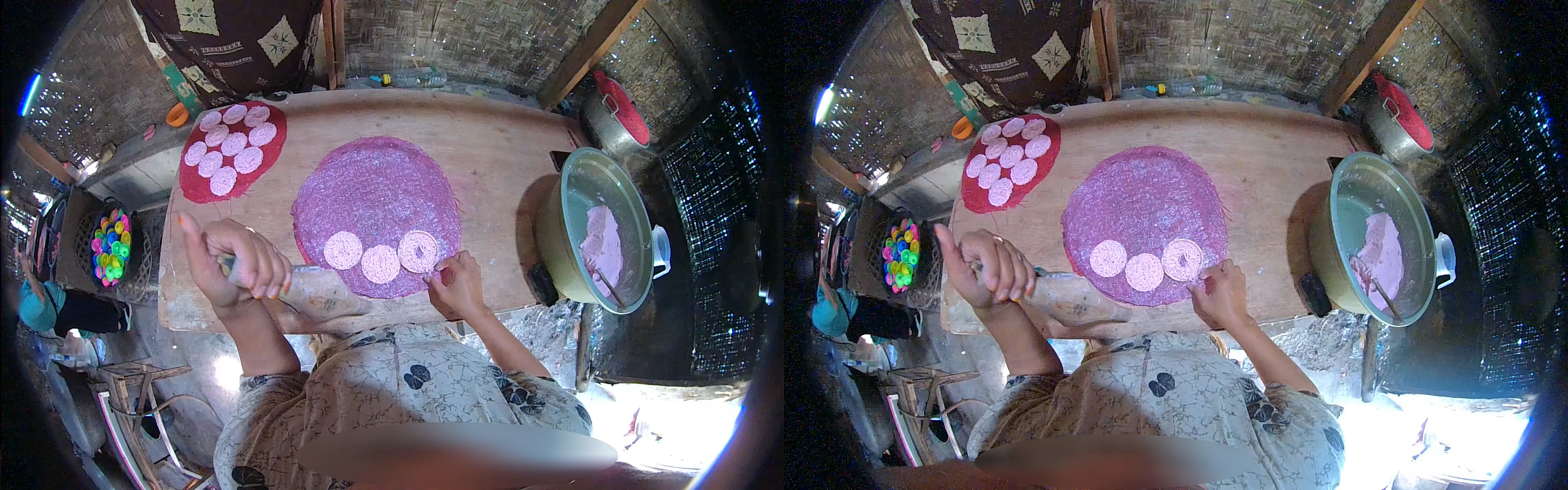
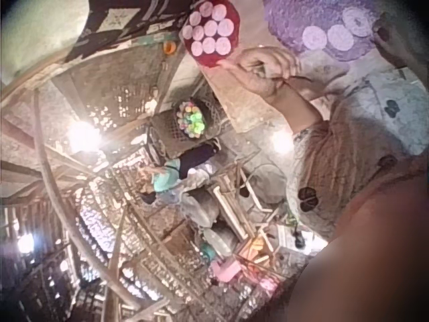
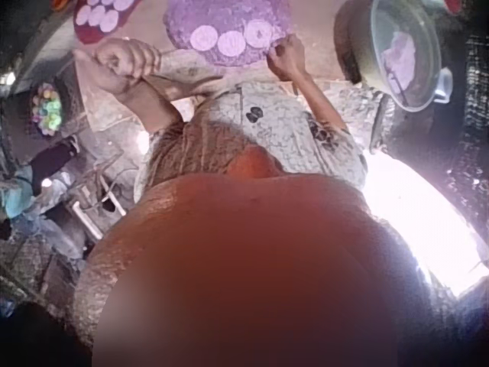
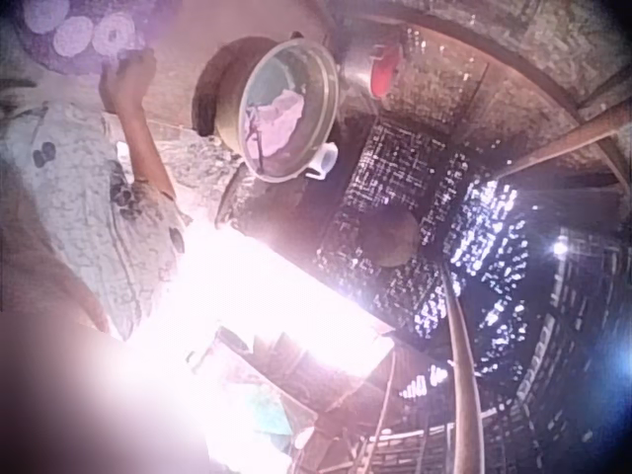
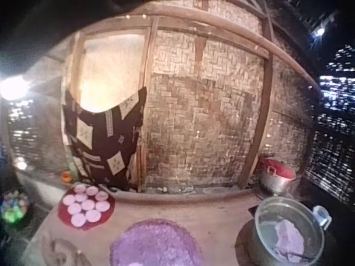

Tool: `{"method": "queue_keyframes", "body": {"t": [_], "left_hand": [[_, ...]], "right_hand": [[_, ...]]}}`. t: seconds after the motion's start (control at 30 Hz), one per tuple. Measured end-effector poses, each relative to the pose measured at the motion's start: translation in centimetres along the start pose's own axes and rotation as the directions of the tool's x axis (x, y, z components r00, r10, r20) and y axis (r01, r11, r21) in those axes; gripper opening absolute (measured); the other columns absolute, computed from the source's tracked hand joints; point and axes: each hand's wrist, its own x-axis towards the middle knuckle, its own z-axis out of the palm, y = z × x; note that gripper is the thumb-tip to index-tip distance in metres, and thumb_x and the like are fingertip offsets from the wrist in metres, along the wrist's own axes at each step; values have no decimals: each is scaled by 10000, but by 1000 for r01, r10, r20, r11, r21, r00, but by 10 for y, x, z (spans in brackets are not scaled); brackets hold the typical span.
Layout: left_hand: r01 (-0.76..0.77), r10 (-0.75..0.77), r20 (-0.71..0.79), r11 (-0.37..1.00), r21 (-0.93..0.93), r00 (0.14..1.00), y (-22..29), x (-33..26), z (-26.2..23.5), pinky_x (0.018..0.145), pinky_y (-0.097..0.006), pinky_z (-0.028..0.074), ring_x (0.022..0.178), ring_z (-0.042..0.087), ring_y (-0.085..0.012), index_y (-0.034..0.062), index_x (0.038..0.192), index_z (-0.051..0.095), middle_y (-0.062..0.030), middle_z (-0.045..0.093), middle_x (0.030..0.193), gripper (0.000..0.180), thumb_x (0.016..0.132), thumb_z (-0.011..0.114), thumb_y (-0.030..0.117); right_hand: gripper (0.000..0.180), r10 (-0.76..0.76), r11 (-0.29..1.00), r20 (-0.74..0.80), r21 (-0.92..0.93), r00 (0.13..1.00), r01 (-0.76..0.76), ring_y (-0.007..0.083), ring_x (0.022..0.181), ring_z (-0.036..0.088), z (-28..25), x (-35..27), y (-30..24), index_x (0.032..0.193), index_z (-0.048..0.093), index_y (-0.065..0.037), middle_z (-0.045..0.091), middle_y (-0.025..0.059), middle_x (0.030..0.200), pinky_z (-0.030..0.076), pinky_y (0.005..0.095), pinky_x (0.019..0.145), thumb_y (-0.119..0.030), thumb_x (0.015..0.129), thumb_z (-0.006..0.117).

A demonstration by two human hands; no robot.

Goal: The person scoops pink paste from a metal bowl, places it into a small cylindrical mold, and presses it with a wooden tool to form round discs. The finished discs are arranged on a pink mat on the table.

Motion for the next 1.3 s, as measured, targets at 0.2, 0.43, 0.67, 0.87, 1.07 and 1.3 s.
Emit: {"method": "queue_keyframes", "body": {"t": [0.2,0.43,0.67,0.87,1.07,1.3], "left_hand": [[74,-65,-93,993,90,994,-19,-15,3,397,-425,453,291,429,-259,69,514,469,-134,469,402,853,1004,94,659],[69,-61,-82,992,110,995,-22,-18,6,398,-425,452,290,421,-258,57,520,472,-140,459,401,831,1029,107,602],[71,-62,-65,987,146,996,-27,-14,14,396,-425,440,290,401,-265,42,525,472,-160,457,409,801,1048,138,548],[81,-72,-70,986,144,995,-29,-13,15,396,-420,429,296,394,-264,36,535,470,-162,456,415,786,1052,149,534],[86,-82,-69,994,70,994,-31,-15,10,445,-412,442,360,457,-277,-2,546,506,-170,485,456,795,1055,167,507],[96,-85,-81,983,154,993,-31,-11,17,428,-427,467,316,449,-270,43,532,482,-136,466,420,780,1055,156,521]], "right_hand": [[191,48,998,-25,37,999,-47,319,886,578,14,-1,10,844,717,-108,587,119,883,431,449,775,-267,755,773],[126,34,999,30,27,999,-35,301,903,580,4,11,4,816,733,-116,603,93,869,416,443,802,-236,776,740],[104,-11,1000,61,8,998,11,286,894,576,6,23,-1,805,739,-123,605,77,866,399,430,809,-224,783,741],[68,10,991,88,134,996,-21,289,884,572,7,26,5,825,746,-146,601,74,866,407,433,798,-172,803,686],[178,-51,985,143,170,988,26,279,929,549,-3,22,14,832,755,-169,583,58,911,408,427,834,-67,776,620],[231,-87,981,135,186,987,61,277,950,542,4,15,12,833,754,-174,581,53,930,408,422,850,-24,739,605]]}}
